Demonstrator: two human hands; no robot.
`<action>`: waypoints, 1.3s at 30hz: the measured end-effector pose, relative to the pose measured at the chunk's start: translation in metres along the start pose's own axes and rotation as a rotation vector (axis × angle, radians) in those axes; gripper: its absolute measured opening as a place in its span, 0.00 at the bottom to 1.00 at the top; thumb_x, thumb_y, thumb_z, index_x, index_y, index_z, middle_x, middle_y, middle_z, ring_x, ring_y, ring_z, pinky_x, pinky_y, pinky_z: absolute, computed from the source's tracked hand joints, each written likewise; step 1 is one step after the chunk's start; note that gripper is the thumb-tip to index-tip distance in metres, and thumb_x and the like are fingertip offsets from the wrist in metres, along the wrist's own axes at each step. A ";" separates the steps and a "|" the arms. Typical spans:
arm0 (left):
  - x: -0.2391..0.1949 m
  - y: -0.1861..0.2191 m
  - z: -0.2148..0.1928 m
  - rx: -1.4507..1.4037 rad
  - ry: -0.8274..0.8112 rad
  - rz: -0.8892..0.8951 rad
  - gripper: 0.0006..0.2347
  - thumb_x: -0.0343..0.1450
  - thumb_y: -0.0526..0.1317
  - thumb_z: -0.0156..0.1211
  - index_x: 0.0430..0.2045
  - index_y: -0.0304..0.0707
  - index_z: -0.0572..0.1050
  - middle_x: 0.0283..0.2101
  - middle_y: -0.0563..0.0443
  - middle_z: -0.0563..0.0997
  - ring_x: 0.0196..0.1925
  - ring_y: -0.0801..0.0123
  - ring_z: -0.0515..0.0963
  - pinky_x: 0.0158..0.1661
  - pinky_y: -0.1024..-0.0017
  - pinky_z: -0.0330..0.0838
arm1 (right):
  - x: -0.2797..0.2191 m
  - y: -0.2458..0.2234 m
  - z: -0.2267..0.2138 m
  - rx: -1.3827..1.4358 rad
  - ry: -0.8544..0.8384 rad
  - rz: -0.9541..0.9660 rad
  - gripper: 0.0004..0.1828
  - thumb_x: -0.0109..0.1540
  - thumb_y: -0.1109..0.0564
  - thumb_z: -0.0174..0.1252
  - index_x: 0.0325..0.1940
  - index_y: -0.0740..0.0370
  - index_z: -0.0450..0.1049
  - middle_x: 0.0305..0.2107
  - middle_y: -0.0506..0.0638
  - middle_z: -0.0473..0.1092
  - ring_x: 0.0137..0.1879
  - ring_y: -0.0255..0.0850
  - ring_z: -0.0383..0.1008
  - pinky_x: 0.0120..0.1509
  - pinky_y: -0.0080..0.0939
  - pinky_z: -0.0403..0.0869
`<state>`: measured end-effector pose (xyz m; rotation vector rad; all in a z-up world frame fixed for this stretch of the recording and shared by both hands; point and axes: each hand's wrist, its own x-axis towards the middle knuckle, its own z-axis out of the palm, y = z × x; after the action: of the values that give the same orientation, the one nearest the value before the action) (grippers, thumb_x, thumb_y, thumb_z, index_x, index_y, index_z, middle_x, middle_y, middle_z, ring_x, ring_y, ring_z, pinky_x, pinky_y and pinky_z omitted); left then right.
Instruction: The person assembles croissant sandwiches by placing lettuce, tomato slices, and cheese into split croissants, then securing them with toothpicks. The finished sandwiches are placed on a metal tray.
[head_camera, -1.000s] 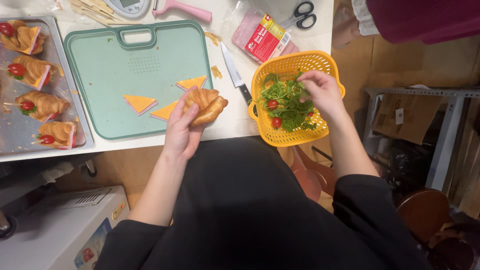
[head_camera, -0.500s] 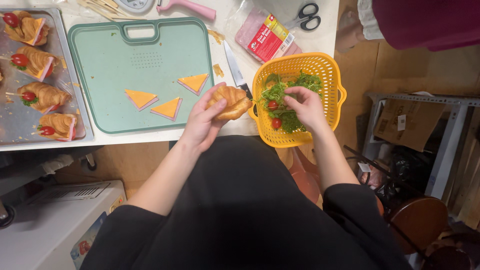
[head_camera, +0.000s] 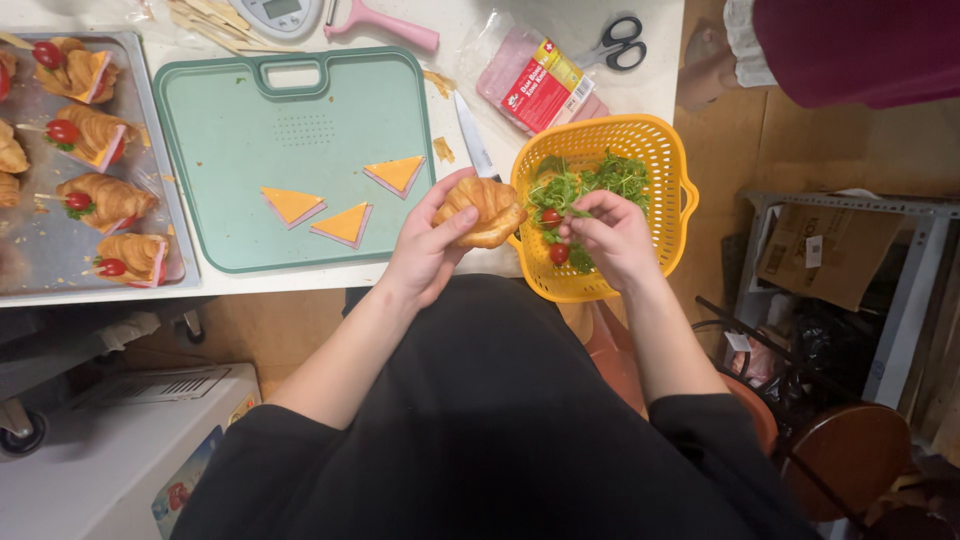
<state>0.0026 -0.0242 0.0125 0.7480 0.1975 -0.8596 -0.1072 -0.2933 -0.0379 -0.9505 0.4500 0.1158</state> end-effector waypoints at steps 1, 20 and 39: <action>-0.001 0.002 0.001 0.016 0.010 0.003 0.26 0.73 0.34 0.63 0.67 0.35 0.63 0.61 0.44 0.73 0.64 0.61 0.74 0.63 0.62 0.70 | -0.002 -0.004 0.002 -0.064 0.003 -0.010 0.07 0.63 0.70 0.60 0.44 0.65 0.74 0.36 0.52 0.77 0.43 0.40 0.80 0.50 0.40 0.78; -0.004 0.003 0.008 0.026 -0.019 0.005 0.27 0.72 0.33 0.64 0.67 0.33 0.63 0.60 0.43 0.73 0.64 0.62 0.74 0.63 0.63 0.70 | -0.016 -0.017 0.030 -0.193 -0.139 0.072 0.06 0.67 0.60 0.56 0.44 0.66 0.74 0.30 0.47 0.73 0.36 0.37 0.74 0.45 0.38 0.74; 0.002 -0.006 0.005 0.080 -0.079 -0.074 0.27 0.71 0.35 0.66 0.66 0.34 0.64 0.58 0.46 0.75 0.61 0.64 0.76 0.59 0.64 0.72 | -0.007 -0.005 0.028 -0.248 -0.012 0.053 0.07 0.69 0.60 0.51 0.44 0.66 0.74 0.30 0.49 0.75 0.34 0.39 0.77 0.40 0.39 0.76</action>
<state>-0.0015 -0.0312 0.0123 0.7831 0.1214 -0.9699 -0.1027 -0.2728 -0.0173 -1.1809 0.4568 0.2287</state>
